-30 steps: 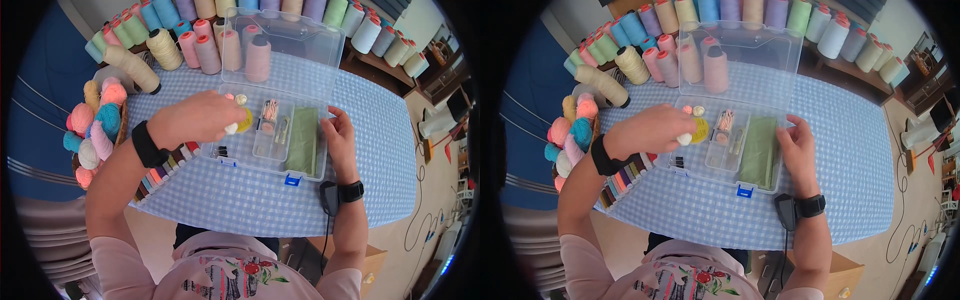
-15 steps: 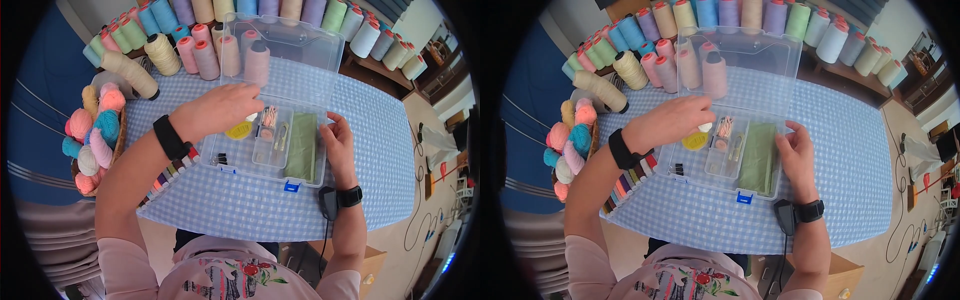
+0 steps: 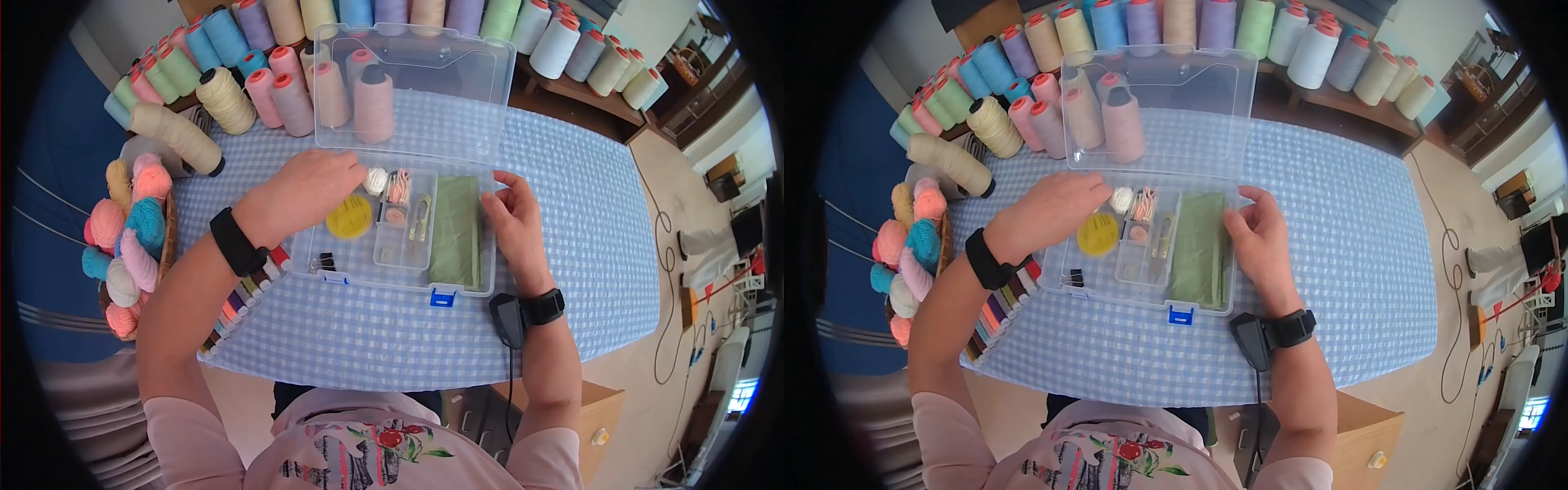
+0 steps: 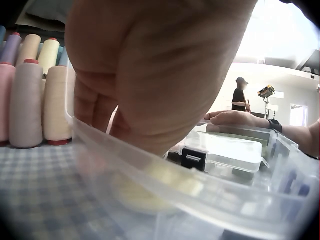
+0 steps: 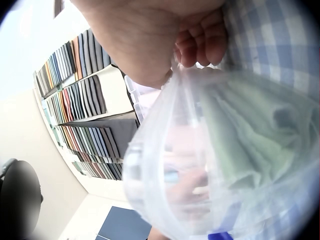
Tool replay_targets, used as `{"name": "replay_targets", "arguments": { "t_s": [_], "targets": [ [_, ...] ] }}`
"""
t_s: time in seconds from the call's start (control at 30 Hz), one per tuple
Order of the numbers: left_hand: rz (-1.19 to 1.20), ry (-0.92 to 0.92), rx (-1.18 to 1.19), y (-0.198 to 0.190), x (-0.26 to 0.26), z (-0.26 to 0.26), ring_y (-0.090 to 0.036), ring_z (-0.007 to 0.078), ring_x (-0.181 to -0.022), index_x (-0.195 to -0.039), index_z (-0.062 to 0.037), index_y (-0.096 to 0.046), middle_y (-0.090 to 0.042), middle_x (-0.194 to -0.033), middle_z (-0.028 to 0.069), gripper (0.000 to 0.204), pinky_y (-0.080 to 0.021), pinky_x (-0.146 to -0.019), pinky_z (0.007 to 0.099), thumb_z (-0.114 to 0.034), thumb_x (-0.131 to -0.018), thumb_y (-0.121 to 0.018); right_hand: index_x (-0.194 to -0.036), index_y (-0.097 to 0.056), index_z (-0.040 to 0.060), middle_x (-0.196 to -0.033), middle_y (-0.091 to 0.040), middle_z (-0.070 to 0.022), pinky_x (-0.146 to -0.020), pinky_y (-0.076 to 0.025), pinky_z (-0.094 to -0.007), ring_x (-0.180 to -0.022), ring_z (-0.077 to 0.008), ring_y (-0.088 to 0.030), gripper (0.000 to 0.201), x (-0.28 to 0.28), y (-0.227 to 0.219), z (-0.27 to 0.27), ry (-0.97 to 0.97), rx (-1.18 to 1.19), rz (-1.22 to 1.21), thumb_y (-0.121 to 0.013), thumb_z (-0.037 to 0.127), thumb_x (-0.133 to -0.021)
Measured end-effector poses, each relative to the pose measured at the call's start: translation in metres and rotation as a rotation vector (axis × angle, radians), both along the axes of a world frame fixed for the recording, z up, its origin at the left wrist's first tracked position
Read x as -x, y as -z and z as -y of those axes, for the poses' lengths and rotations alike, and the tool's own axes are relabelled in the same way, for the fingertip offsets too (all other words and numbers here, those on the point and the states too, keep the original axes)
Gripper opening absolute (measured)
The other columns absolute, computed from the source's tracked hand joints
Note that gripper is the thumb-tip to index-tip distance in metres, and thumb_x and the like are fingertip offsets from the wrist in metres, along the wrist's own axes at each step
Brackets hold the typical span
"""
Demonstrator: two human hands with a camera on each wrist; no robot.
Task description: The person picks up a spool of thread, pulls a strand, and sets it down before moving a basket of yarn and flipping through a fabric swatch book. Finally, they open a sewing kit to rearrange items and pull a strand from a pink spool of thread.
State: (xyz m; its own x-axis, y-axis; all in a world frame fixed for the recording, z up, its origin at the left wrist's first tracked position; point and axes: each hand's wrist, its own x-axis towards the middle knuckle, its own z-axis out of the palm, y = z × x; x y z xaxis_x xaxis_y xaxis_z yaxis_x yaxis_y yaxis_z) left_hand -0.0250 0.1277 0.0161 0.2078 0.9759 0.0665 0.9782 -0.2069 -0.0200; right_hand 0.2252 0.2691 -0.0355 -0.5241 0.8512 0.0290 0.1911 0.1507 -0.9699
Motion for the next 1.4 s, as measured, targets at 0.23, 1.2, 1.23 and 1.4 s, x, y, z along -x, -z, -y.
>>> {"name": "replay_targets", "arguments": {
  "t_s": [0.23, 1.2, 1.23, 1.4],
  "targets": [
    [-0.153, 0.037, 0.000, 0.012, 0.002, 0.001, -0.058, 0.0266, -0.075, -0.076, -0.0067, -0.057, -0.054, -0.075, 0.0076, 0.002, -0.046, -0.067, 0.0379, -0.006, -0.074, -0.056, -0.117, -0.051, -0.0029, -0.074, -0.055, -0.0011, -0.061, -0.042, -0.0229, -0.069, -0.0083, -0.051, 0.037, 0.000, 0.002, 0.001, 0.000, -0.009, -0.021, -0.060, 0.013, -0.084],
    [0.200, -0.009, 0.065, -0.013, 0.005, 0.017, -0.056, 0.0283, -0.084, -0.091, -0.0007, -0.057, -0.056, -0.085, 0.0111, 0.014, -0.047, -0.076, 0.0356, -0.002, -0.077, -0.056, -0.117, -0.050, -0.0033, -0.074, -0.053, 0.0000, -0.061, -0.040, -0.0224, -0.068, -0.0069, -0.049, 0.037, 0.000, 0.002, 0.001, -0.005, -0.020, -0.028, -0.059, 0.011, -0.084],
    [0.107, 0.033, -0.039, -0.009, 0.010, 0.013, -0.054, 0.0320, -0.085, -0.087, -0.0010, -0.056, -0.054, -0.084, 0.0135, 0.013, -0.047, -0.076, 0.0374, 0.000, -0.074, -0.055, -0.117, -0.050, -0.0034, -0.074, -0.053, 0.0002, -0.060, -0.040, -0.0223, -0.068, -0.0068, -0.048, 0.037, 0.001, 0.002, 0.001, -0.003, -0.005, -0.039, -0.059, 0.011, -0.084],
    [-0.038, 0.031, -0.061, 0.004, 0.014, -0.006, -0.055, 0.0296, -0.087, -0.083, -0.0018, -0.054, -0.054, -0.085, 0.0118, 0.011, -0.047, -0.077, 0.0364, 0.002, -0.073, -0.053, -0.117, -0.050, -0.0037, -0.073, -0.053, 0.0004, -0.060, -0.040, -0.0222, -0.067, -0.0066, -0.048, 0.037, 0.001, 0.002, 0.000, -0.001, -0.006, -0.041, -0.059, 0.011, -0.084]
  ]
}}
